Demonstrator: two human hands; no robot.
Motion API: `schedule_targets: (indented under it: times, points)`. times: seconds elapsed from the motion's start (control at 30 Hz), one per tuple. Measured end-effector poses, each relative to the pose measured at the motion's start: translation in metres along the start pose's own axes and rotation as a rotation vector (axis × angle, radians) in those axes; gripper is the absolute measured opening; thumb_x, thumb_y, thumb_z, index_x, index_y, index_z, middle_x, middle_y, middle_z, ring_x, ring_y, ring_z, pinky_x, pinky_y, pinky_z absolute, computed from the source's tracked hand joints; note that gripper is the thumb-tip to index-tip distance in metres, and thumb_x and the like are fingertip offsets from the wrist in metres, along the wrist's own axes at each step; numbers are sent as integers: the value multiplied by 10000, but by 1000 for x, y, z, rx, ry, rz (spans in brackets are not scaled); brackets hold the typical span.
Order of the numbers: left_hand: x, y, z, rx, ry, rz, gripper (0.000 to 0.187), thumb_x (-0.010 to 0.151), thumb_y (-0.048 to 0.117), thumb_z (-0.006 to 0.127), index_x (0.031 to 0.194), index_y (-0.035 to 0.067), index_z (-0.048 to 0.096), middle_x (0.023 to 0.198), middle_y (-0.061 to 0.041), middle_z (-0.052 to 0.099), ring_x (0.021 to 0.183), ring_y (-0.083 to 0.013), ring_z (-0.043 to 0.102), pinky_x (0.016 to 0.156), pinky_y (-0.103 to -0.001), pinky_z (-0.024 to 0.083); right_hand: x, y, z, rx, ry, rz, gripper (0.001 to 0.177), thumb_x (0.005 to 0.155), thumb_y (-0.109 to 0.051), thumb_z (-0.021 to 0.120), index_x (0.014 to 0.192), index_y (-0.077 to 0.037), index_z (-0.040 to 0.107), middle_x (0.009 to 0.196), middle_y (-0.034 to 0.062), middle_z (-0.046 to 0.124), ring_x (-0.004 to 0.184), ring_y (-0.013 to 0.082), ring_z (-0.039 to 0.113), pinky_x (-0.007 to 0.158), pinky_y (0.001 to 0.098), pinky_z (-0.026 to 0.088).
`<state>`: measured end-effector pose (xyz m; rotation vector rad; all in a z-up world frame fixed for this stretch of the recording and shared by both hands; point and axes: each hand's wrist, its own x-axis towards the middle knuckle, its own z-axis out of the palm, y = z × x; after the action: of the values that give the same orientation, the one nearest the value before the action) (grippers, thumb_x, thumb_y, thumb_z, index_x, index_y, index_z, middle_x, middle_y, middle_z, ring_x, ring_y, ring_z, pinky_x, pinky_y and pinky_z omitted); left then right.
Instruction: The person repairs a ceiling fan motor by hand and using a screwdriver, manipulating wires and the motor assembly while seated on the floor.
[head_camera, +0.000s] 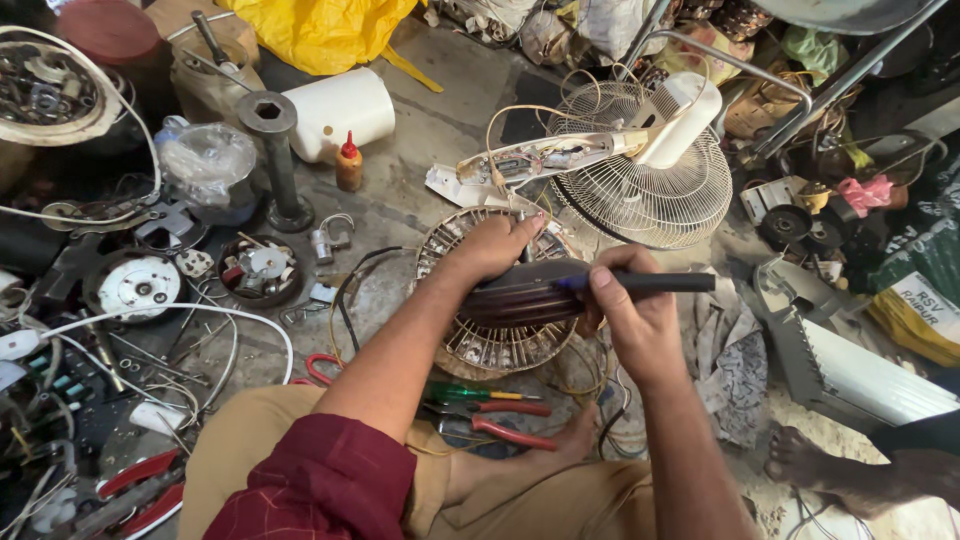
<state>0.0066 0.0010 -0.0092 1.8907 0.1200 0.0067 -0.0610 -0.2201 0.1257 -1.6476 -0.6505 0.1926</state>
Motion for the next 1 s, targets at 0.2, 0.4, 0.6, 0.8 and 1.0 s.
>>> schedule_targets:
  times: [0.2,0.4,0.6,0.8,1.0]
  points:
    - [3,-3,2,-8,18,11,810,952,677,434,1110,-65,719,1058,-306,732,1041,-419,716,941,-463,520,7,-15,-1,-25,-72,99,223,919,-100,657,1099,32,643,810,84,673,625,128,646,580,260,532]
    - [4,0,3,11,16,-34,808,962,665,447,1111,-84,713,1106,-319,718,1077,-421,707,969,-458,516,6,-28,11,-230,-87,128,232,872,-110,691,1073,2,664,762,29,666,602,78,623,561,231,506]
    - [7,-3,7,5,17,-33,781,966,647,454,1102,-75,718,1095,-315,721,1073,-424,708,963,-457,524,6,-25,22,-256,4,153,193,894,-130,713,1042,-7,703,710,18,622,575,63,545,517,226,421]
    - [9,-6,7,-5,15,-17,760,967,637,452,1099,-59,726,1084,-302,731,1065,-422,714,956,-454,528,7,-25,23,-489,19,36,144,897,-125,717,992,-17,714,739,-6,655,612,48,572,543,225,464]
    - [6,-3,7,-22,26,-10,760,962,637,462,1131,-62,710,1095,-309,723,1081,-422,707,962,-448,525,6,-21,12,-472,-41,37,137,863,-102,716,966,-13,702,726,23,673,599,67,634,548,236,488]
